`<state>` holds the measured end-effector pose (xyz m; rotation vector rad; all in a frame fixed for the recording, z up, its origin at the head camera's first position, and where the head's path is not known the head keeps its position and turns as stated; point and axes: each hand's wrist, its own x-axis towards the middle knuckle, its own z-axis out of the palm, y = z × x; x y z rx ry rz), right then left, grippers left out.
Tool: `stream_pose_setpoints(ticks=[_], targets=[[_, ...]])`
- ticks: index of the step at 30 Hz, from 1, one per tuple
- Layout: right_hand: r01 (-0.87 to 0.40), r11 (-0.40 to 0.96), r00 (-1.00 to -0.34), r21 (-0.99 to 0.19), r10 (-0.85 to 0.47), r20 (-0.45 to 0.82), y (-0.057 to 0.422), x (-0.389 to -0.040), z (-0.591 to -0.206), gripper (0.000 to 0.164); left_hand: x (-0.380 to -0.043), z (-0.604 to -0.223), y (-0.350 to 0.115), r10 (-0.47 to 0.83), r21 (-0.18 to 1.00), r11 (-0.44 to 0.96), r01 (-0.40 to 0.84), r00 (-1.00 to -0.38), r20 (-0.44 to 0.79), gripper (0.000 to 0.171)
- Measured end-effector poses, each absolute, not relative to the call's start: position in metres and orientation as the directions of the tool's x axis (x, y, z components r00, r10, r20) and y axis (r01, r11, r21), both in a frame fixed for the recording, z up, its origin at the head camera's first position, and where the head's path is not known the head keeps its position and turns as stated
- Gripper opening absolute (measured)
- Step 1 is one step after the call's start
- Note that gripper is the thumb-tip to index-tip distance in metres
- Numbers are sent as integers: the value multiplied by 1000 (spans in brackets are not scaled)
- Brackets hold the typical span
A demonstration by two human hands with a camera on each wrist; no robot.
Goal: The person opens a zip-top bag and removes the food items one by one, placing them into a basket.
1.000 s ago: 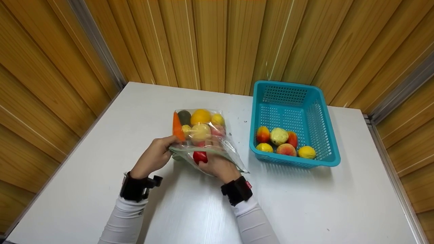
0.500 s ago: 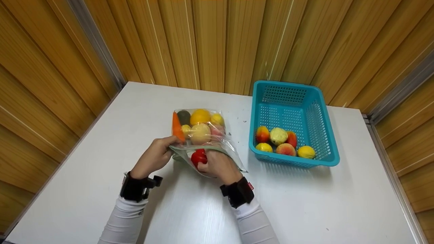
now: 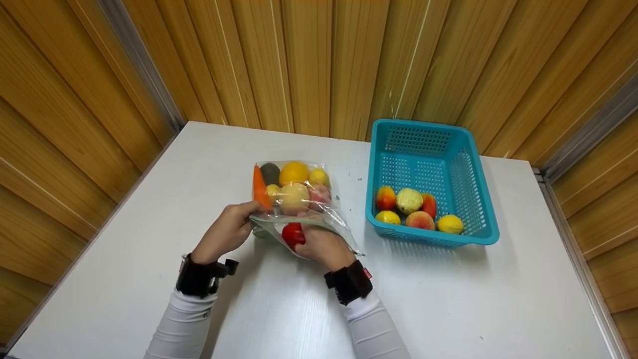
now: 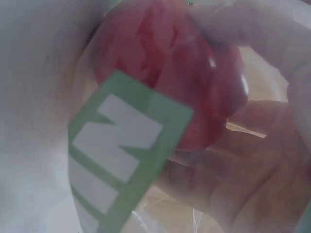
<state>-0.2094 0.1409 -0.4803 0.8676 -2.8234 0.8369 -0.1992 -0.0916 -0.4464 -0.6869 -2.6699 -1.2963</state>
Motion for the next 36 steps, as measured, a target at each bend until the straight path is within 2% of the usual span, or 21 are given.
stream_pose_setpoints(ticks=[4,9,14,22,27,36], targets=[[-551,696,-833,-459,-494,250,141,-208,-479,95,-199,-446,-92,350,725,537,431,-896,273,36],[-465,683,-875,-563,-450,177,141,-204,-469,96,-199,-446,-91,343,714,546,438,-894,287,36],[-395,693,-901,-604,-420,108,142,-198,-457,81,-199,-445,-90,337,709,551,440,-895,293,32],[-555,651,-825,-518,-508,247,146,-190,-441,63,-199,-445,-90,341,721,533,443,-892,297,30],[-572,651,-814,-499,-525,248,150,-184,-430,52,-200,-445,-91,344,718,534,447,-890,298,33],[-582,617,-802,-529,-542,250,160,-176,-418,57,-200,-445,-92,347,713,534,455,-887,306,35]])
